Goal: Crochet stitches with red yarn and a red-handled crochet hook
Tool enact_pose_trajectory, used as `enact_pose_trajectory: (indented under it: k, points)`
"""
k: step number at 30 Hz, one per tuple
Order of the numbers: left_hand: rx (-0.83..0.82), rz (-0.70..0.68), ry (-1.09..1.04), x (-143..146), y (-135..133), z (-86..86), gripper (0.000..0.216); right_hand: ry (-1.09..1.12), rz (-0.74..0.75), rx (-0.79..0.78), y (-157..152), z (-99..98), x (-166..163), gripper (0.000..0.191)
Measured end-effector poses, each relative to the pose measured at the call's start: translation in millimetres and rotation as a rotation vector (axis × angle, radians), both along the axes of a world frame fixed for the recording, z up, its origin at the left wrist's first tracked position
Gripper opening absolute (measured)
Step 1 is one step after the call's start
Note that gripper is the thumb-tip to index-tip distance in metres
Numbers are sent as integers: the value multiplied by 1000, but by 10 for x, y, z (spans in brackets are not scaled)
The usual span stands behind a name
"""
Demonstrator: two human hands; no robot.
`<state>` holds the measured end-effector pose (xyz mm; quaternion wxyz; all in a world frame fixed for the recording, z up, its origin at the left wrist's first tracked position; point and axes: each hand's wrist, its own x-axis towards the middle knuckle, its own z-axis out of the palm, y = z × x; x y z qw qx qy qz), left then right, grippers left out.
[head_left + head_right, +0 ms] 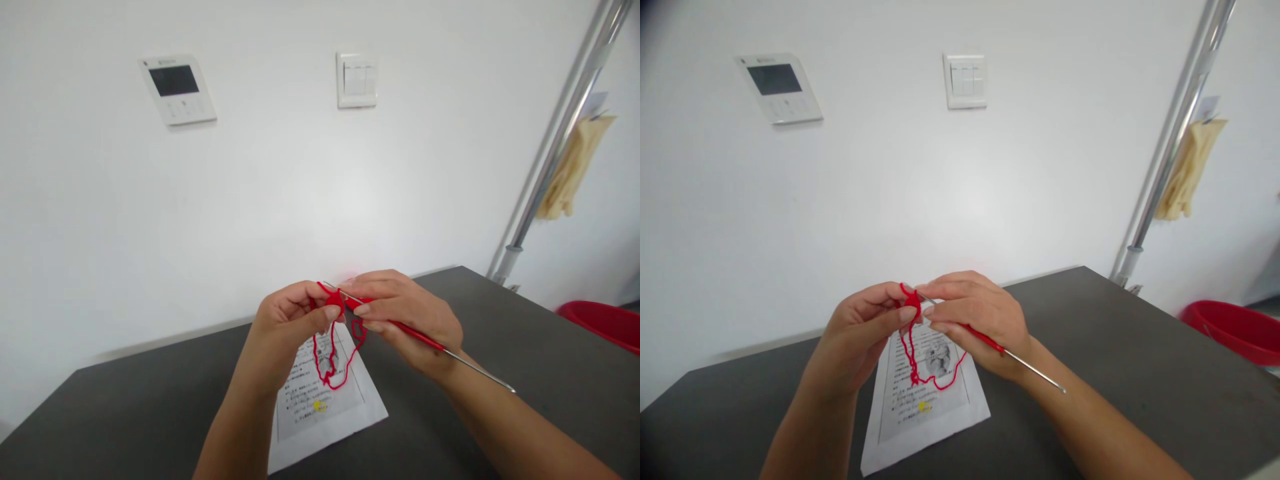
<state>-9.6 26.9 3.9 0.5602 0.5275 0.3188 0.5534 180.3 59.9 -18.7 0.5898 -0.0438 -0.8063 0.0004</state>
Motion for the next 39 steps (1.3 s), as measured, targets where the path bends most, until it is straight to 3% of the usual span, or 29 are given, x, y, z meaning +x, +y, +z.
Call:
enact_pose_trajectory:
  k: [6, 12, 20, 23, 31, 35, 39]
  points:
    - [-14, -6, -23, 10, 13, -21, 9, 47, 43, -93, 8, -14, -9, 12]
    - [-16, -17, -48, 27, 29, -41, 30, 42, 76, -86, 11, 6, -28, 12]
    - [63, 148, 28, 74, -68, -12, 36, 167, 213, -379, 8, -84, -62, 13]
    - [100, 136, 38, 66, -51, -23, 33, 216, 297, -476, 0, -103, -76, 12]
    - [89, 134, -69, 62, -8, -72, 36, 177, 295, -492, -29, -90, -94, 13]
    - [90, 142, -68, 80, 24, -91, 39, 222, 321, -663, -21, -85, -122, 6]
    - [97, 157, -5, 114, -24, -65, 40, 396, 500, -864, 5, -85, -166, 9]
